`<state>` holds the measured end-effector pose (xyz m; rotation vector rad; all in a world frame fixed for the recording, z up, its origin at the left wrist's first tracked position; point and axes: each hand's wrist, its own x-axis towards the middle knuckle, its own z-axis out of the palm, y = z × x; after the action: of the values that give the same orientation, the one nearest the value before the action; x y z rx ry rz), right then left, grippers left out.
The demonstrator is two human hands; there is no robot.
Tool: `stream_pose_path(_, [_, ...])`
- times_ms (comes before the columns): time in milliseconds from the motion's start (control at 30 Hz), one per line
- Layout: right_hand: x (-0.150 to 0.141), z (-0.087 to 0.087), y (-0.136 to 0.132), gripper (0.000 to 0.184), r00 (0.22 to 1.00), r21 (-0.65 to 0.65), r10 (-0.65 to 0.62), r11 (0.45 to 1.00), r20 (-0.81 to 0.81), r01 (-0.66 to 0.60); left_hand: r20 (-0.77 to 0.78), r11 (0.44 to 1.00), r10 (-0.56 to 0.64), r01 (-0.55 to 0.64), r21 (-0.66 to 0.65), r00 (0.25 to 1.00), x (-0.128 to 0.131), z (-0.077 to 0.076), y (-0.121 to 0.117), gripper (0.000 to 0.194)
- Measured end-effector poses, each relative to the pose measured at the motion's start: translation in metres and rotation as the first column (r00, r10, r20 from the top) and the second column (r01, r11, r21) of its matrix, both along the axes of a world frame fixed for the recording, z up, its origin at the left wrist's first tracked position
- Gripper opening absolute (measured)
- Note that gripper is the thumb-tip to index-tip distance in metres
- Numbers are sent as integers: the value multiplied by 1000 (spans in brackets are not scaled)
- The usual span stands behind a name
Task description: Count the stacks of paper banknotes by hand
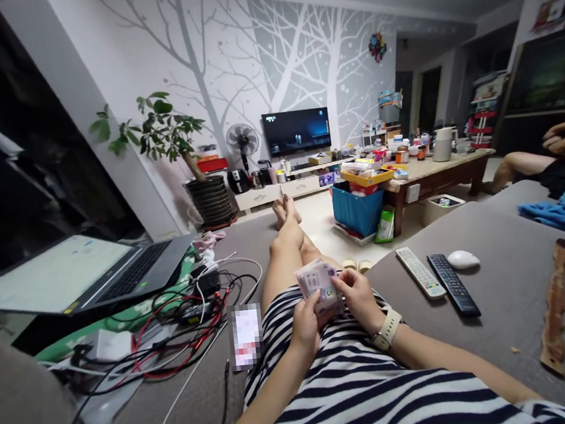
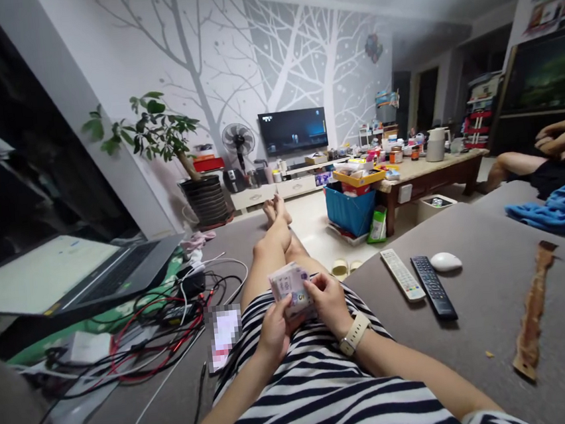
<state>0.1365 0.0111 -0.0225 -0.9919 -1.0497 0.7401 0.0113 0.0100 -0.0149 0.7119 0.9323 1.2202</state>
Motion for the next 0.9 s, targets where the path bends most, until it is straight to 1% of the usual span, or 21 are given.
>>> stream_pose_path(333, [-3,-1,-1,32,998,53,54,997,17,-55,91,997,3,4,-78,996,-5,3,3,25])
stream_pose_path(433, [-4,0,-4,32,992,78,114,990,48,-118,119,995,9,2,-96,993,-6,0,7,27])
stream_pose_path(533, [-5,3,-7,30,979,85,183,978,94,-191,136,999,-4,9,-42,991,-6,-4,9,27])
stream_pose_path(667, [-7,5,-9,24,975,93,209,972,72,-215,119,999,-31,26,41,992,-6,-8,9,24])
stream_pose_path(733, [-7,5,-10,24,975,101,217,970,48,-221,113,998,-34,29,48,993,-6,-9,8,23])
stream_pose_path(900, [-8,3,-10,30,974,88,227,970,4,-227,102,998,-33,29,47,994,-5,-5,7,20])
